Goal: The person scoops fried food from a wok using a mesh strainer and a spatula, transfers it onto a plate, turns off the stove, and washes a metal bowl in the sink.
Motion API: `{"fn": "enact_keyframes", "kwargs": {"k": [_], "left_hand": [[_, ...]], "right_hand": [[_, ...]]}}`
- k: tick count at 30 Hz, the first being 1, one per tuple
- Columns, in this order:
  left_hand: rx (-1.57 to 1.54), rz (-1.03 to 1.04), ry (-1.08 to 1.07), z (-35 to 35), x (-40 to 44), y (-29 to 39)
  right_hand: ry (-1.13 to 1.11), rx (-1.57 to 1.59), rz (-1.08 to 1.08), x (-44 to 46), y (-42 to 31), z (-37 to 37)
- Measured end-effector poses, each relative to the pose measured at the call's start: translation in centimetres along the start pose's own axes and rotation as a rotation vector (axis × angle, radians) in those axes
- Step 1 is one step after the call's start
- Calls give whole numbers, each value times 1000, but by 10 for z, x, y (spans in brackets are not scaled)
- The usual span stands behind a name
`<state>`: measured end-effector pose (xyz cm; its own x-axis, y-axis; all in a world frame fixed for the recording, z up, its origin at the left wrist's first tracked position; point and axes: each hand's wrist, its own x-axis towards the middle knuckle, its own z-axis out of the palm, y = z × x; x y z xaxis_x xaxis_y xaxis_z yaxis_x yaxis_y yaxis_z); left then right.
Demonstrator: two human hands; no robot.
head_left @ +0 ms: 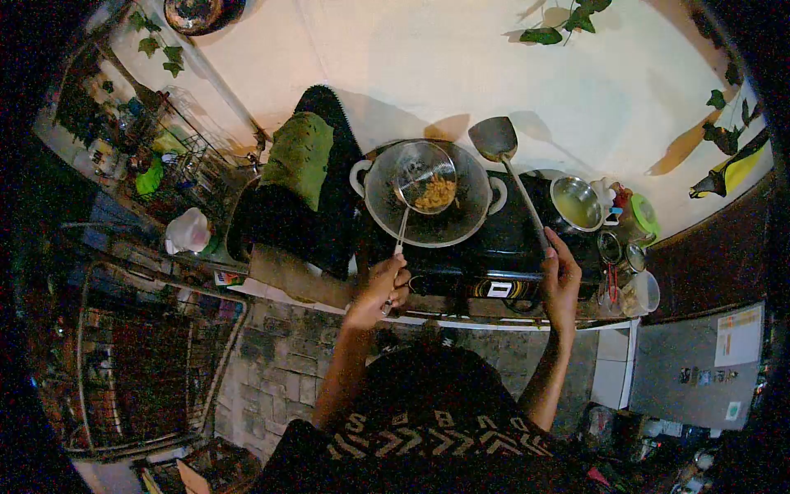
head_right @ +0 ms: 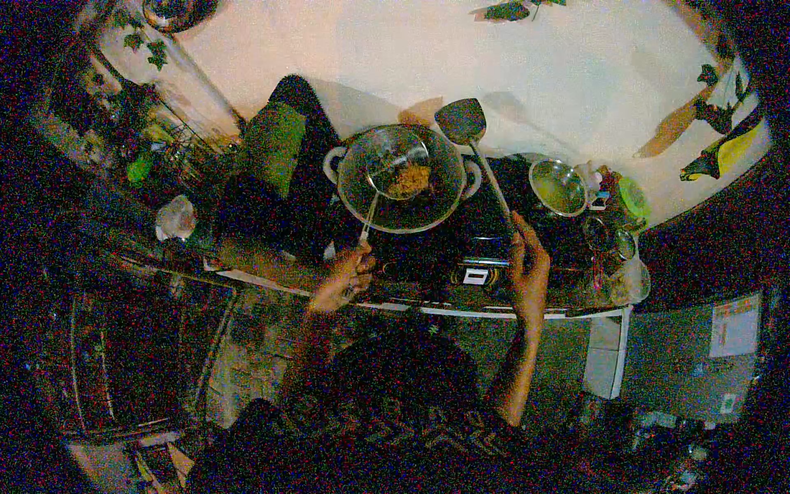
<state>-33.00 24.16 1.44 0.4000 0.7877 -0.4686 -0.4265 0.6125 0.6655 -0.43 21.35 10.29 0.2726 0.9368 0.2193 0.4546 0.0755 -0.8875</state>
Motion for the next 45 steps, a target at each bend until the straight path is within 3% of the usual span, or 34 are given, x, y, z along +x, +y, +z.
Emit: {"fn": "enact_keyframes", "kwargs": {"k": [2, 4, 9, 11, 16, 18, 22, 25, 31, 33, 37, 39, 40, 42, 43, 45], "left_hand": [[2, 29, 47, 10, -13, 19], [50, 25, 190, 13, -19, 35], [85, 120, 141, -5, -19, 45], [142, 148, 193, -4, -20, 46], [189, 121, 207, -8, -16, 44], [221, 122, 196, -6, -18, 43], [243, 198, 235, 1, -29, 46], [231, 222, 227, -5, -31, 42], [224, 231, 221, -11, -32, 45], [246, 219, 213, -12, -32, 47], [260, 204, 249, -8, -37, 53], [265, 203, 242, -8, -37, 54], [267, 205, 240, -9, -37, 54], [271, 204, 237, -11, -35, 52], [272, 226, 208, -13, -34, 51], [274, 247, 177, -13, -34, 50]], "right_hand": [[22, -94, -129, 2, 16, 2], [9, -112, -122, 5, 25, 7], [-79, -360, -33, 11, 30, 28], [-98, -584, -213, 16, 49, 37], [-181, -873, -249, 45, 62, 39], [-310, -1013, -297, 57, 65, 36], [-373, -855, -322, 68, 55, 34], [-549, -709, -144, 68, 38, 29], [-593, -478, -340, 75, 61, 32], [-680, -404, -173, 75, 58, 31], [-660, -406, -61, 75, 61, 34], [-439, -289, -521, 80, 77, 41], [-439, -287, -522, 80, 73, 40], [-434, -501, -245, 80, 61, 37], [-433, -501, -245, 83, 72, 39], [-325, -500, -439, 89, 93, 44]]}}
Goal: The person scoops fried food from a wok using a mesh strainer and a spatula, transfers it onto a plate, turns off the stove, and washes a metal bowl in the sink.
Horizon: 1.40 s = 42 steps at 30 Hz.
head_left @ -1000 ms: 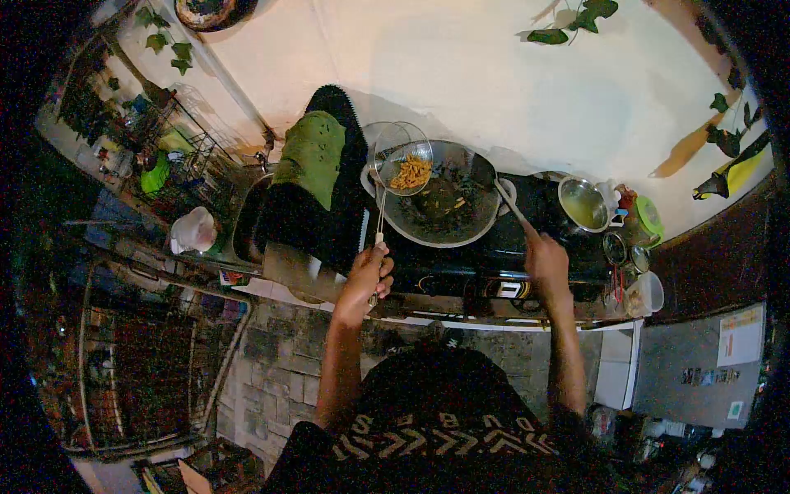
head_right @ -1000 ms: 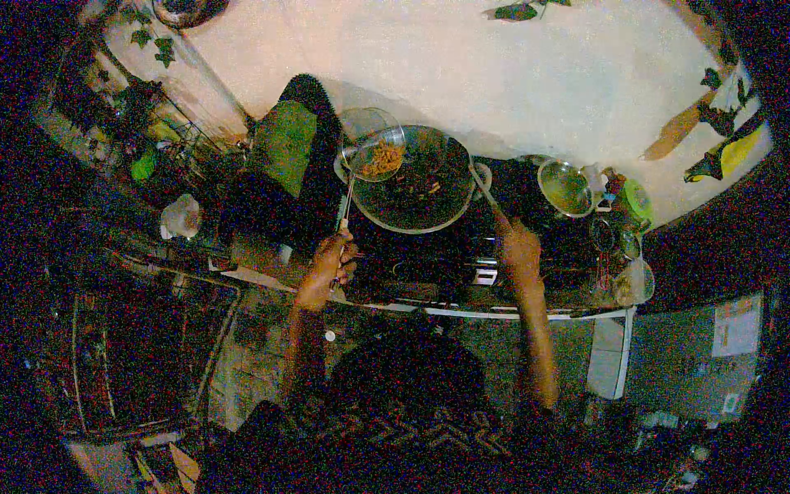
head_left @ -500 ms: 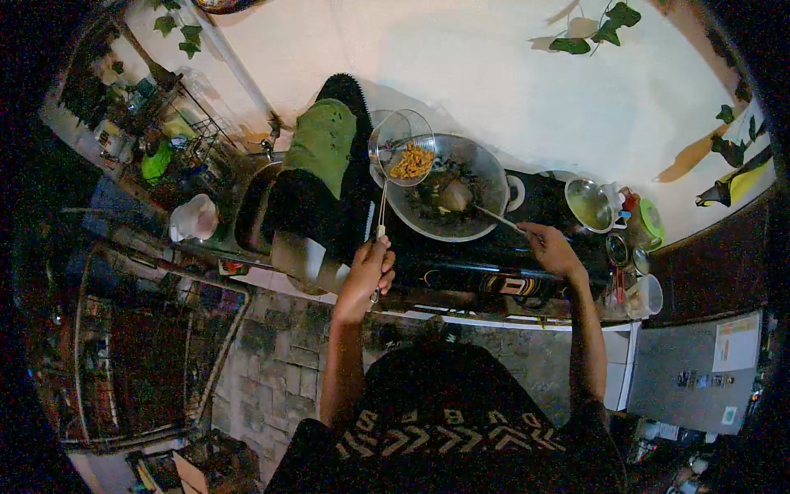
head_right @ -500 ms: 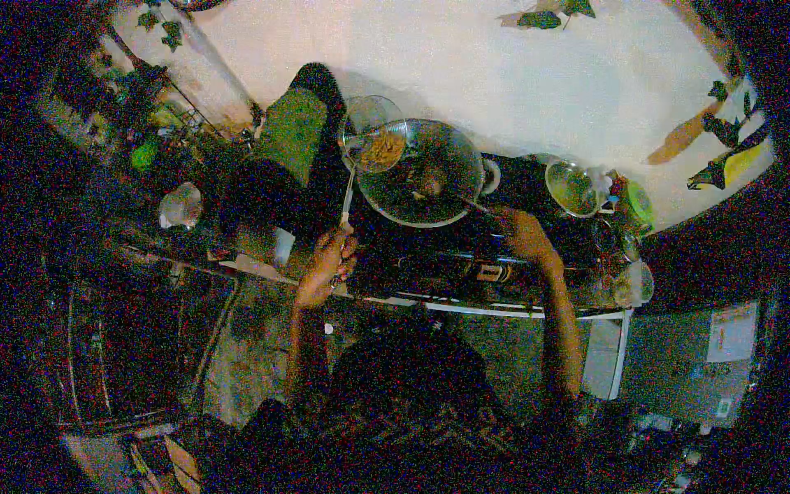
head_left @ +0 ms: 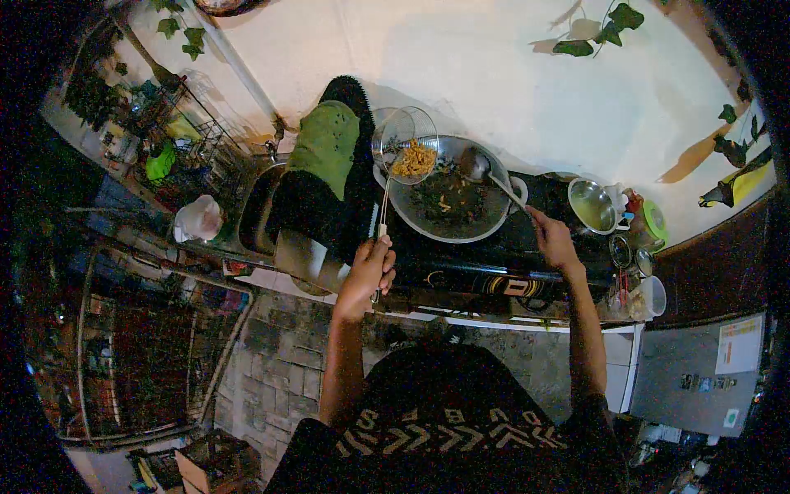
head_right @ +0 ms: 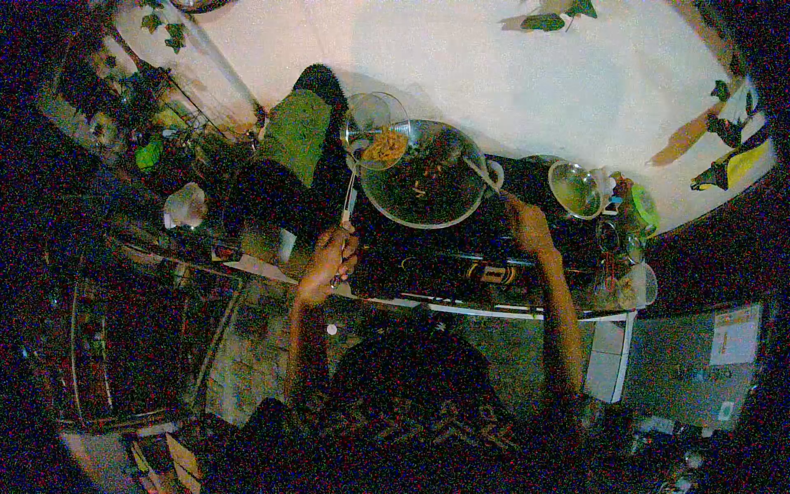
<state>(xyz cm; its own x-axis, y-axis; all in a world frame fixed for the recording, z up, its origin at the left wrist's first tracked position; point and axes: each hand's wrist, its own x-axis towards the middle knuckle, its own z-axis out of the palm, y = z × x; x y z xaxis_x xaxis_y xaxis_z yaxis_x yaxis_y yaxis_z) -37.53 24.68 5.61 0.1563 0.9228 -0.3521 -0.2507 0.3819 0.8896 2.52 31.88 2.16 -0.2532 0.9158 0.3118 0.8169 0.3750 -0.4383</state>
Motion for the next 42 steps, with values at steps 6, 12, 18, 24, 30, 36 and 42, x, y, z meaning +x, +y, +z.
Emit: {"fn": "enact_keyframes", "kwargs": {"k": [6, 12, 18, 24, 30, 36, 42], "left_hand": [[41, -15, 8, 2, 0, 1], [1, -12, 5, 1, 2, -2], [23, -10, 43, 3, -3, 6], [5, -29, 28, -3, 1, -1], [4, -34, 35, 4, 6, -4], [-61, -46, -37, 6, 23, -23], [-73, -117, -55, 18, 36, -30]], "right_hand": [[-231, 51, 26, -7, 6, 2], [-161, 252, -161, -5, 4, 23], [-351, 428, 26, -5, -16, 14], [-419, 568, 144, -8, -20, 10], [-338, 535, 254, -12, -40, -27], [-271, 419, 209, -17, -19, -68], [-113, 239, 33, -13, -24, -87]]}}
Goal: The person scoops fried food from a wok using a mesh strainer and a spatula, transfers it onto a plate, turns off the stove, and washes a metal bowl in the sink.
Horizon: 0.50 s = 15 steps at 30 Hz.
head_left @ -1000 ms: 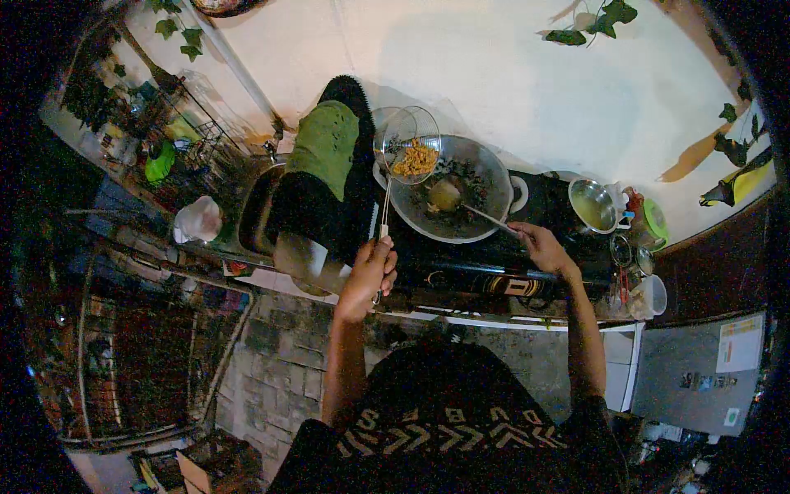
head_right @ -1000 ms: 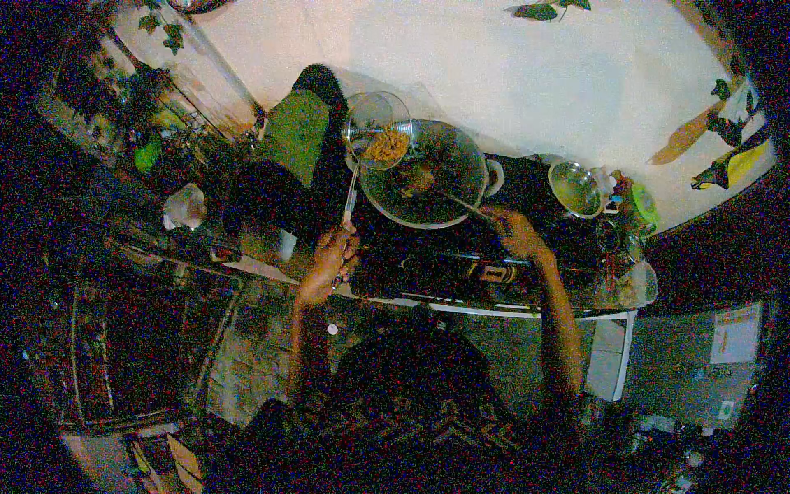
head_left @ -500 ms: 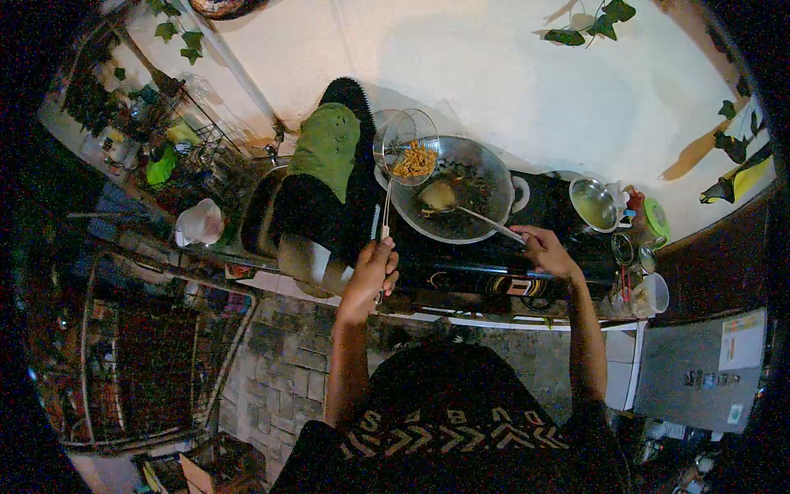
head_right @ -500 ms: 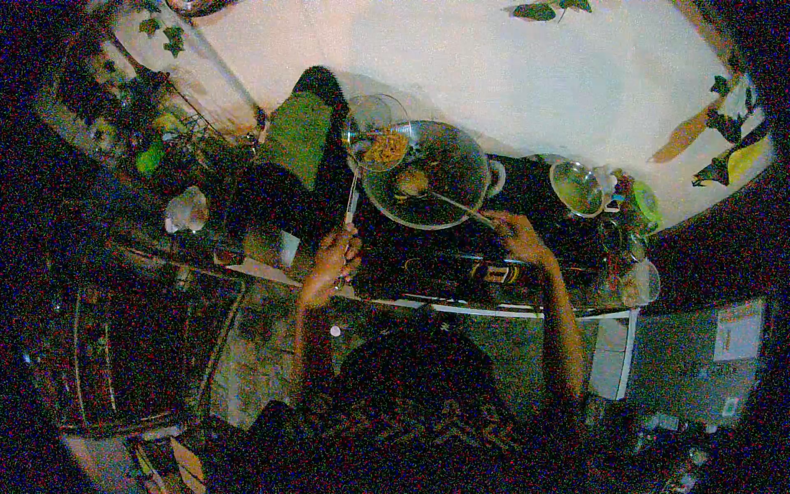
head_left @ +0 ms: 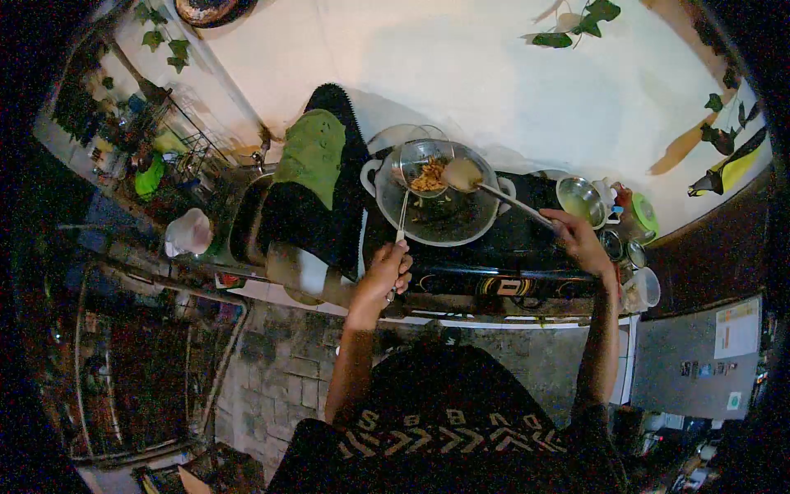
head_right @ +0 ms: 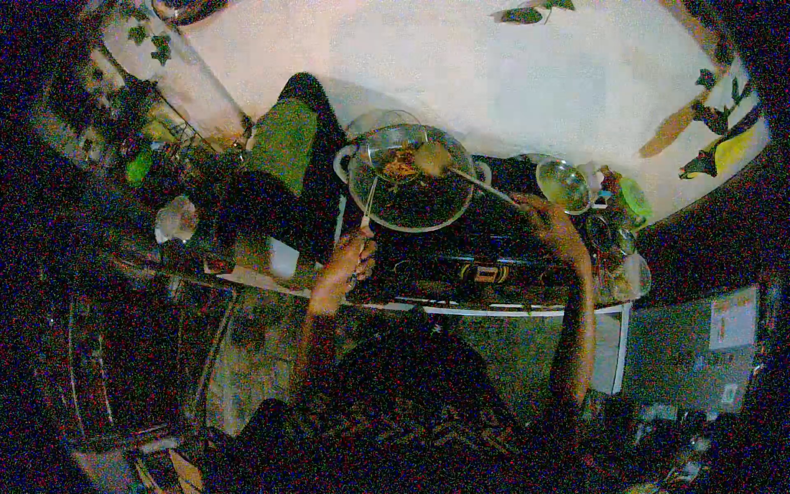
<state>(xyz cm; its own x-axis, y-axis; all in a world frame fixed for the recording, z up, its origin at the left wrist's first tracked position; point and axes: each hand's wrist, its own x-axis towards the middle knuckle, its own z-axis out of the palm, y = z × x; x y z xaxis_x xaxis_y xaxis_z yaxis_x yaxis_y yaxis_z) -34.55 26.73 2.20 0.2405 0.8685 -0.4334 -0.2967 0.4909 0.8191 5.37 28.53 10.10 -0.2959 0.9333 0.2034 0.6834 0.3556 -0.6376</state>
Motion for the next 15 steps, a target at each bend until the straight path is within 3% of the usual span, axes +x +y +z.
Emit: {"fn": "enact_keyframes", "kwargs": {"k": [2, 4, 5, 8, 11, 15], "left_hand": [[-110, -56, -132, -5, 7, -6], [-139, -72, -142, 1, 6, -5], [-172, -89, -148, 4, 5, -4], [-251, -113, -159, 3, 1, -1], [-148, -100, 19, 12, -17, 19], [-207, -51, -64, -18, -4, 9]], "right_hand": [[-9, 46, 4, 8, -22, 6], [-64, -175, 153, 15, -45, 14], [16, -219, 35, 15, -42, 26], [94, -446, -3, 16, -52, 38], [159, -302, 30, 14, -59, 37], [264, -250, 8, 6, -22, 52]]}}
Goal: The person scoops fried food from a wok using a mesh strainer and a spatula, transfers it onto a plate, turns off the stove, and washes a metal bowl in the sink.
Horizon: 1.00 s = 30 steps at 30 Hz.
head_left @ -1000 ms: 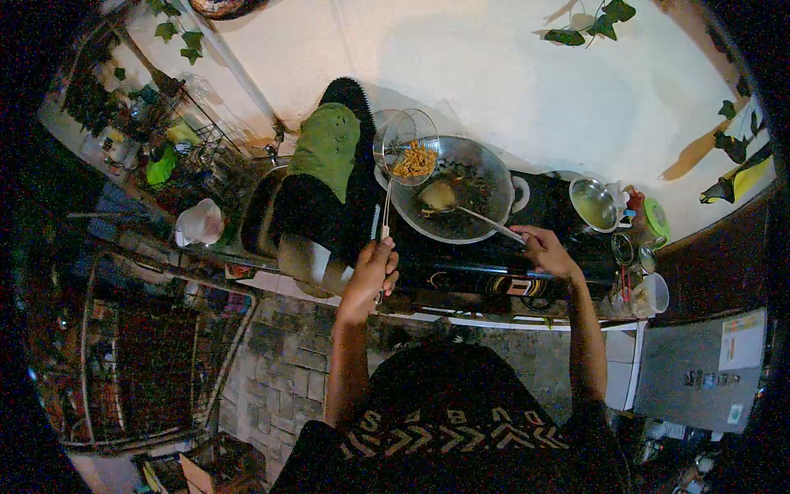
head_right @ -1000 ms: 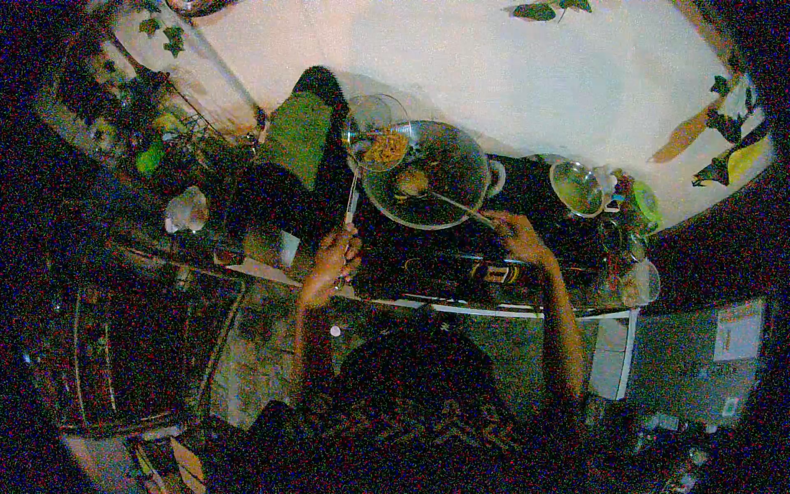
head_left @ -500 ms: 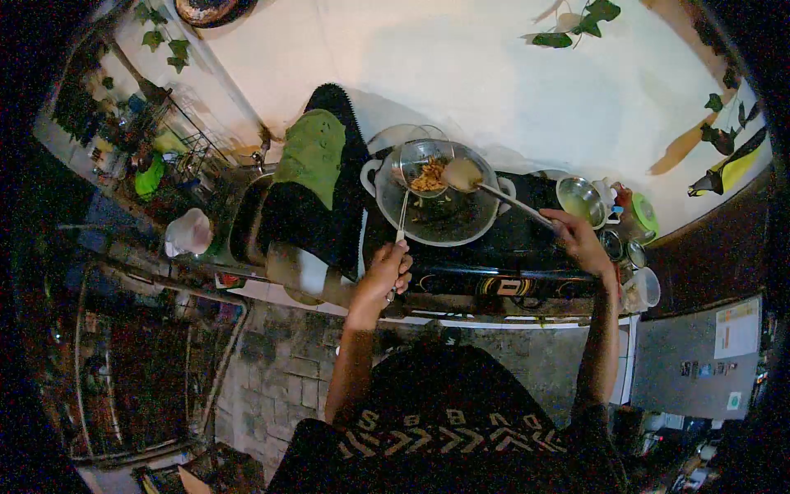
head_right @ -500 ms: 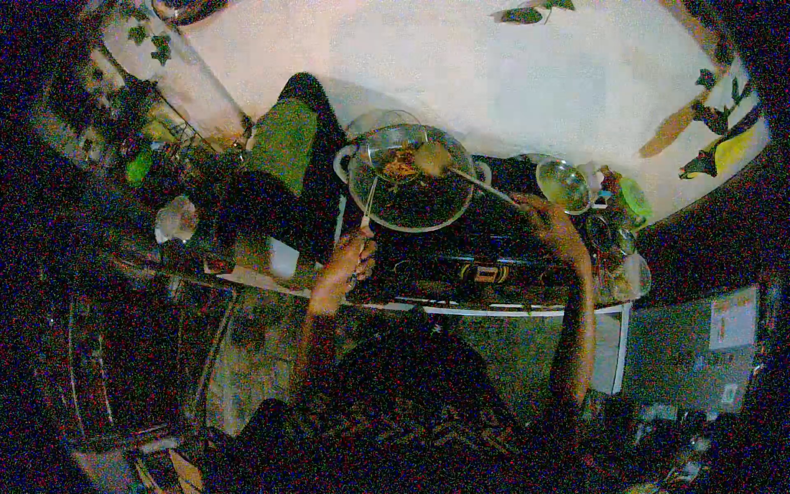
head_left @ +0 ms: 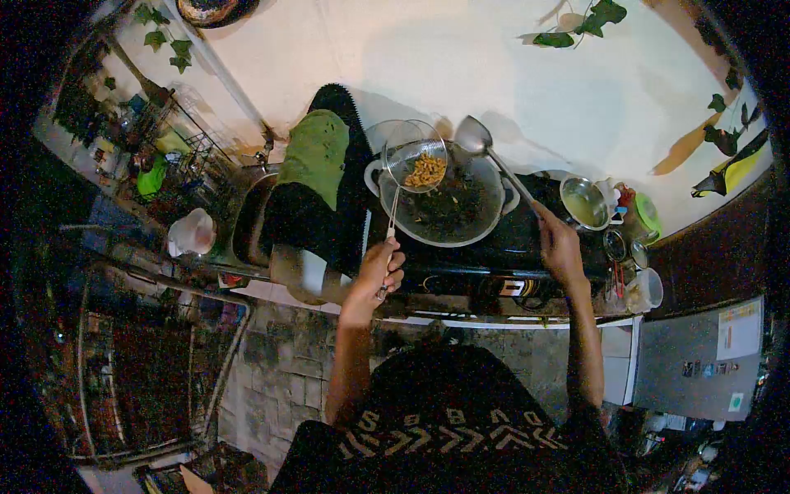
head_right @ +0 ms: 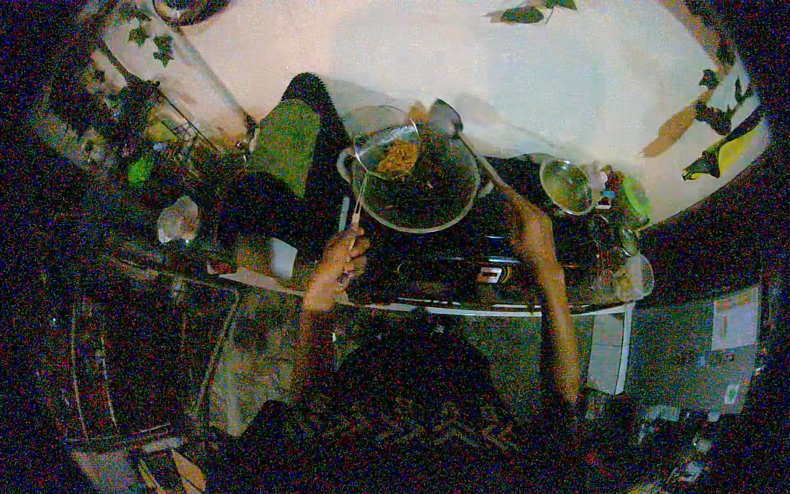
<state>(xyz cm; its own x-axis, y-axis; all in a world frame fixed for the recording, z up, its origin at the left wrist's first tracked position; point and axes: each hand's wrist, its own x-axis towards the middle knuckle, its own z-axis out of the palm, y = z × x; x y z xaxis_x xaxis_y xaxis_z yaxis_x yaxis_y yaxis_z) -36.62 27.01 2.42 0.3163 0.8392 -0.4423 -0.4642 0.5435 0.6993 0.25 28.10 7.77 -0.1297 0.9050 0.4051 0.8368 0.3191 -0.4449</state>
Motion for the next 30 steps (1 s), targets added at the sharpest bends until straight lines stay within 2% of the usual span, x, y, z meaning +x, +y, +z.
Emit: {"fn": "enact_keyframes", "kwargs": {"k": [3, 5, 12, 15, 17, 18, 20, 21, 24, 27, 30], "left_hand": [[5, 37, -5, -6, -1, 2], [1, 47, -16, -7, -3, 3], [-2, 45, -23, -8, -7, 5], [62, 23, 30, -8, -6, 6], [29, 26, 19, -9, -6, 5], [-5, 32, 9, -9, -6, 5], [-3, 45, 0, -11, -7, 5], [-1, 57, -9, -11, -9, 6], [20, 76, 7, -8, -17, 9], [12, 106, -1, -8, -20, 9], [48, 107, 13, -4, -25, 12]], "right_hand": [[24, 10, 3, -12, 27, 20], [-72, -72, 106, -16, 40, 34], [-161, -112, 105, -24, 42, 51], [-247, 23, 189, -23, 33, 51], [-227, 192, 92, -25, 46, 65], [-227, 193, 91, -26, 50, 72], [-130, 270, -96, -27, 58, 85], [-131, 270, -97, -27, 57, 88], [-200, 365, -45, -28, 55, 91], [-326, 454, 148, -30, 50, 87], [-305, 554, 171, -34, 50, 86]]}}
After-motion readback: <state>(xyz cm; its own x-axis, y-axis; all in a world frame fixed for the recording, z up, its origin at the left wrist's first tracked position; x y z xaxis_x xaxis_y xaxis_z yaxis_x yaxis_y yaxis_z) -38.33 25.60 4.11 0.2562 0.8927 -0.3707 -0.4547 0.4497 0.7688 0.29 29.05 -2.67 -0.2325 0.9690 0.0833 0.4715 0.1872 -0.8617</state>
